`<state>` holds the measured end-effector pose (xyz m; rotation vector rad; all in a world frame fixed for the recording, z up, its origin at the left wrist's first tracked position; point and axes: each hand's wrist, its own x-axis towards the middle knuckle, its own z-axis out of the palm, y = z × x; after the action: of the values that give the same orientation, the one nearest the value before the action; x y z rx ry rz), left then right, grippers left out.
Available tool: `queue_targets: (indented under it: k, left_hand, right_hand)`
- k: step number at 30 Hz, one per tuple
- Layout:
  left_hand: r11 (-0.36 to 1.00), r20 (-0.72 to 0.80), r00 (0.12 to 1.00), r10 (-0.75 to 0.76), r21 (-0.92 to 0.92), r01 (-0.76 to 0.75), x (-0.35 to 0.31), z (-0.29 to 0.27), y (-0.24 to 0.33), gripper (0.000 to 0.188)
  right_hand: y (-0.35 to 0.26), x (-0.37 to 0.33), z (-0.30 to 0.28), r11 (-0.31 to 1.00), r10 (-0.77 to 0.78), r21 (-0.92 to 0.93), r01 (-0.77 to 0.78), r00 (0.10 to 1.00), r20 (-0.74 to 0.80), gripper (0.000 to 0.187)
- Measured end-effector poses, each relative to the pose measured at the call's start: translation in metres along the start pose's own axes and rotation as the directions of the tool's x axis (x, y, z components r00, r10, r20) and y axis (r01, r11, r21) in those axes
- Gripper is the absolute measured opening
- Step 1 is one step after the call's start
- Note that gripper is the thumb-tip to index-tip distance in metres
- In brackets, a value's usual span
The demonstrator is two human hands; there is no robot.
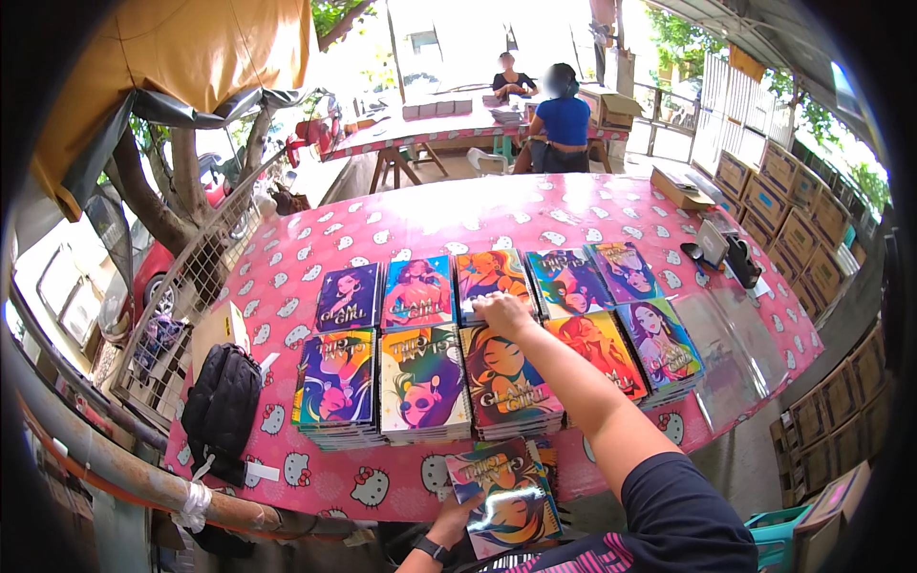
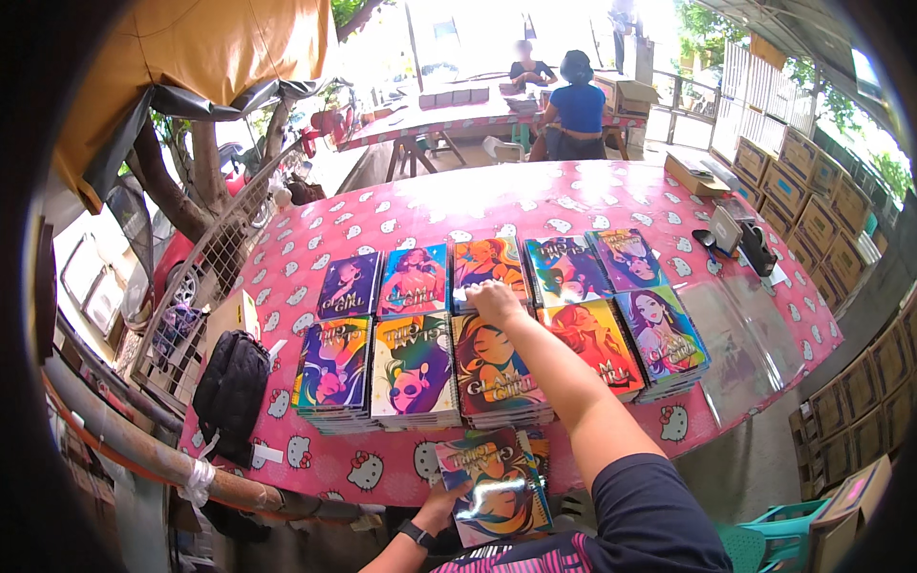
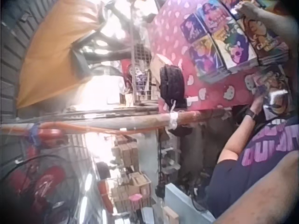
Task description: The person sorts and stacks notebooks with colorful covers on a table, places a stack into a plastic bag, and seals the bag with tape from a dispenser.
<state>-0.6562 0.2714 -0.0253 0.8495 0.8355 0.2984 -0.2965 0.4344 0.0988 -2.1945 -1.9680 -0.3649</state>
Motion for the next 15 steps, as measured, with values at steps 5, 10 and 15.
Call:
queue_targets:
  k: [5, 10, 15]
  left_hand:
    - [0.986, -0.075, 0.996, 0.046, 0.163, -0.034, -0.005, 0.016, 0.020, 0.045]
    - [0.944, 0.207, 0.977, -0.041, -0.313, 0.106, -0.007, -0.006, 0.028, 0.082]
    - [0.953, 0.381, 0.924, 0.045, -0.295, 0.075, -0.018, 0.001, 0.042, 0.068]
  right_hand:
    - [0.010, -0.029, -0.062, 0.974, 0.085, 0.223, 0.041, 0.844, -0.530, 0.015]
    - [-0.081, -0.146, -0.155, 0.887, -0.324, 0.201, 0.416, 0.871, -0.370, 0.022]
    - [-0.142, -0.227, -0.141, 0.593, -0.515, 0.734, 0.333, 0.857, 0.028, 0.026]
